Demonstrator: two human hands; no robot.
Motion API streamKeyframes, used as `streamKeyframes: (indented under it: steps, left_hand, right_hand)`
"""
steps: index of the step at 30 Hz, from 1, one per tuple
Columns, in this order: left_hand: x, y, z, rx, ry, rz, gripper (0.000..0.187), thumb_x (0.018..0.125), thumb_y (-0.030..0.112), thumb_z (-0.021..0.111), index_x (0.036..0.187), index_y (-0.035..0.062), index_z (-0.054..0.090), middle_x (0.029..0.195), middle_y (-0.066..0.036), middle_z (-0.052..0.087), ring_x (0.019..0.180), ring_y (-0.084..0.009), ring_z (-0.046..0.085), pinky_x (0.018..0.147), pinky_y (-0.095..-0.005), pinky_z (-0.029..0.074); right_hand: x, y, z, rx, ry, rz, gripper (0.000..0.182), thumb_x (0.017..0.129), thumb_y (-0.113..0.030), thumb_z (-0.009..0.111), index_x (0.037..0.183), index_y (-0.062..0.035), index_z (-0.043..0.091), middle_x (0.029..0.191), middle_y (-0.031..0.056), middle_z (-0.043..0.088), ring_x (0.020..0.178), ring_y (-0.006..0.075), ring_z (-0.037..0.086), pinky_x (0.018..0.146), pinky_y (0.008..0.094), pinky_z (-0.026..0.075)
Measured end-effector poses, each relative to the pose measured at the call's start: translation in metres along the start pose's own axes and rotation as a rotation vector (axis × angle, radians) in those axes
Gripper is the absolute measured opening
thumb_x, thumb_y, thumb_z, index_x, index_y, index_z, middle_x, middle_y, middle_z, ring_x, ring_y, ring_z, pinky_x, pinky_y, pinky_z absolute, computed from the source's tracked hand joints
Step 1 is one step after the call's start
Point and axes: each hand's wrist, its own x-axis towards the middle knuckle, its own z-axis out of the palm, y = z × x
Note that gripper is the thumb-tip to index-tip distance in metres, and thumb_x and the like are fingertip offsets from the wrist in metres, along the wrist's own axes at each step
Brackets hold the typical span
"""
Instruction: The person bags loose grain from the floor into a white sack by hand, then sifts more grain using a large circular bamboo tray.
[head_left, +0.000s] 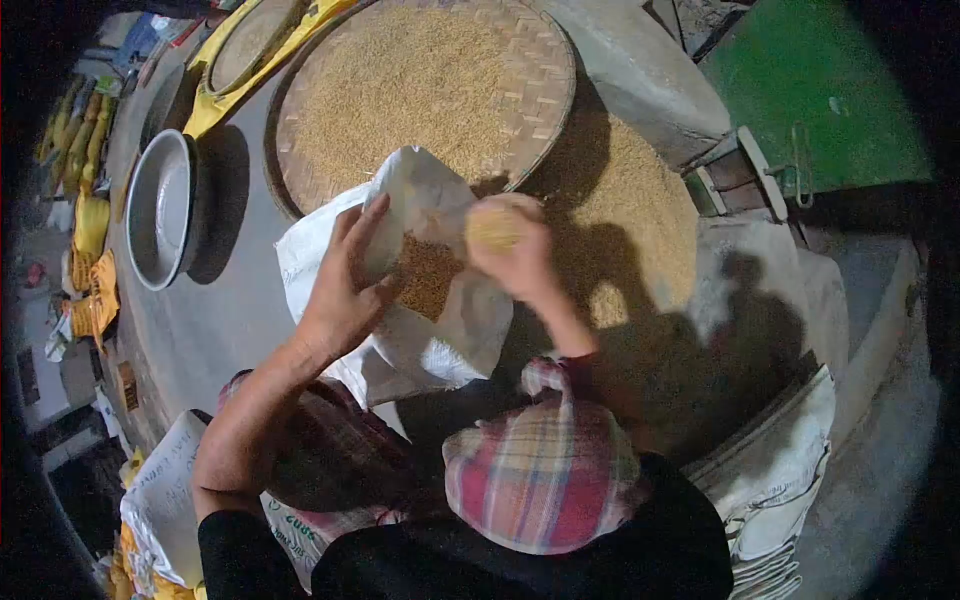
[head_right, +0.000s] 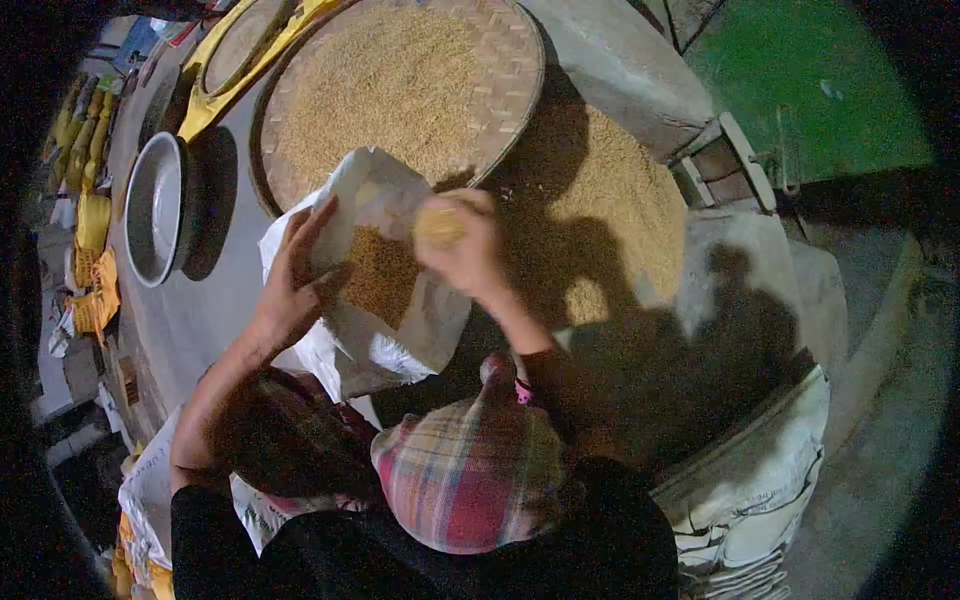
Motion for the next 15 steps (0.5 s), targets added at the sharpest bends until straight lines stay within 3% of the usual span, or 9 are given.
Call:
streamKeyframes:
  steps: [1,3,4,7,9,11,13,15]
  left_hand:
    - [-0.002,0.000,-0.002,-0.075,-0.019,-0.043,0.063,0.072,-0.004,0.057,0.129,0.0044,0.031,0.129,-0.011,0.027,0.121,-0.0218,0.027,0.100,-0.0303,0.023]
    - [-0.007,0.000,-0.010,-0.017,-0.036,0.004,0.064,0.072,-0.004,0.057,0.129,0.0049,0.032,0.129,-0.012,0.027,0.121,-0.0217,0.027,0.100,-0.0303,0.023]
    - [-0.010,0.004,-0.012,-0.013,-0.037,-0.008,0.064,0.071,-0.005,0.057,0.129,0.0047,0.032,0.129,-0.011,0.027,0.121,-0.0214,0.027,0.100,-0.0301,0.023]
    - [-0.018,0.009,-0.018,0.005,-0.065,0.001,0.065,0.070,-0.005,0.056,0.129,0.0042,0.032,0.129,-0.010,0.028,0.121,-0.0214,0.027,0.100,-0.0302,0.022]
    - [-0.022,0.007,-0.019,-0.071,-0.071,-0.025,0.064,0.070,-0.005,0.055,0.129,0.0030,0.032,0.129,-0.009,0.029,0.122,-0.0215,0.027,0.101,-0.0304,0.022]
    - [-0.024,0.012,-0.021,-0.079,-0.079,-0.051,0.062,0.070,-0.006,0.053,0.129,0.0018,0.032,0.129,-0.009,0.029,0.122,-0.0214,0.027,0.101,-0.0310,0.022]
    - [-0.023,0.009,-0.020,-0.045,-0.100,-0.031,0.062,0.071,-0.005,0.052,0.129,0.0014,0.031,0.128,-0.009,0.030,0.122,-0.0214,0.027,0.101,-0.0315,0.021]
    - [-0.020,0.006,-0.017,-0.138,-0.083,-0.033,0.063,0.071,-0.005,0.052,0.129,0.0018,0.031,0.128,-0.009,0.030,0.122,-0.0215,0.027,0.101,-0.0314,0.022]
  right_hand:
    - [-0.013,-0.001,0.026,-0.113,-0.146,-0.050,0.038,0.069,-0.021,0.064,0.103,-0.0063,0.052,0.105,0.0129,0.050,0.101,0.0264,0.046,0.088,0.0365,0.035]
    - [-0.039,-0.004,0.076,-0.312,-0.424,-0.195,0.051,0.078,-0.028,0.054,0.121,-0.0046,0.039,0.120,0.0187,0.040,0.115,0.0314,0.036,0.097,0.0404,0.026]
    - [-0.032,-0.040,0.071,-0.332,-0.372,-0.363,0.055,0.078,-0.031,0.054,0.123,-0.0044,0.037,0.125,0.0197,0.035,0.118,0.0338,0.032,0.099,0.0410,0.023]
    - [-0.032,-0.042,0.055,-0.140,-0.562,-0.219,0.053,0.076,-0.029,0.057,0.120,-0.0042,0.040,0.127,0.0191,0.033,0.119,0.0345,0.030,0.098,0.0393,0.025]
    - [-0.042,-0.024,0.006,0.059,-0.330,0.101,0.054,0.073,-0.029,0.063,0.118,-0.0058,0.044,0.126,0.0171,0.035,0.116,0.0317,0.034,0.095,0.0379,0.030]
    - [-0.041,-0.006,-0.037,0.091,-0.001,0.318,0.049,0.068,-0.016,0.067,0.111,-0.0031,0.048,0.114,0.0176,0.045,0.105,0.0308,0.044,0.086,0.0380,0.036]
    - [-0.073,0.052,-0.074,-0.272,0.207,0.353,0.055,0.068,-0.023,0.070,0.115,-0.0059,0.047,0.116,0.0179,0.042,0.108,0.0306,0.042,0.088,0.0387,0.036]
    - [-0.130,0.127,-0.105,-0.457,0.276,0.535,0.058,0.070,-0.030,0.067,0.120,-0.0093,0.044,0.119,0.0187,0.040,0.111,0.0323,0.039,0.091,0.0423,0.032]
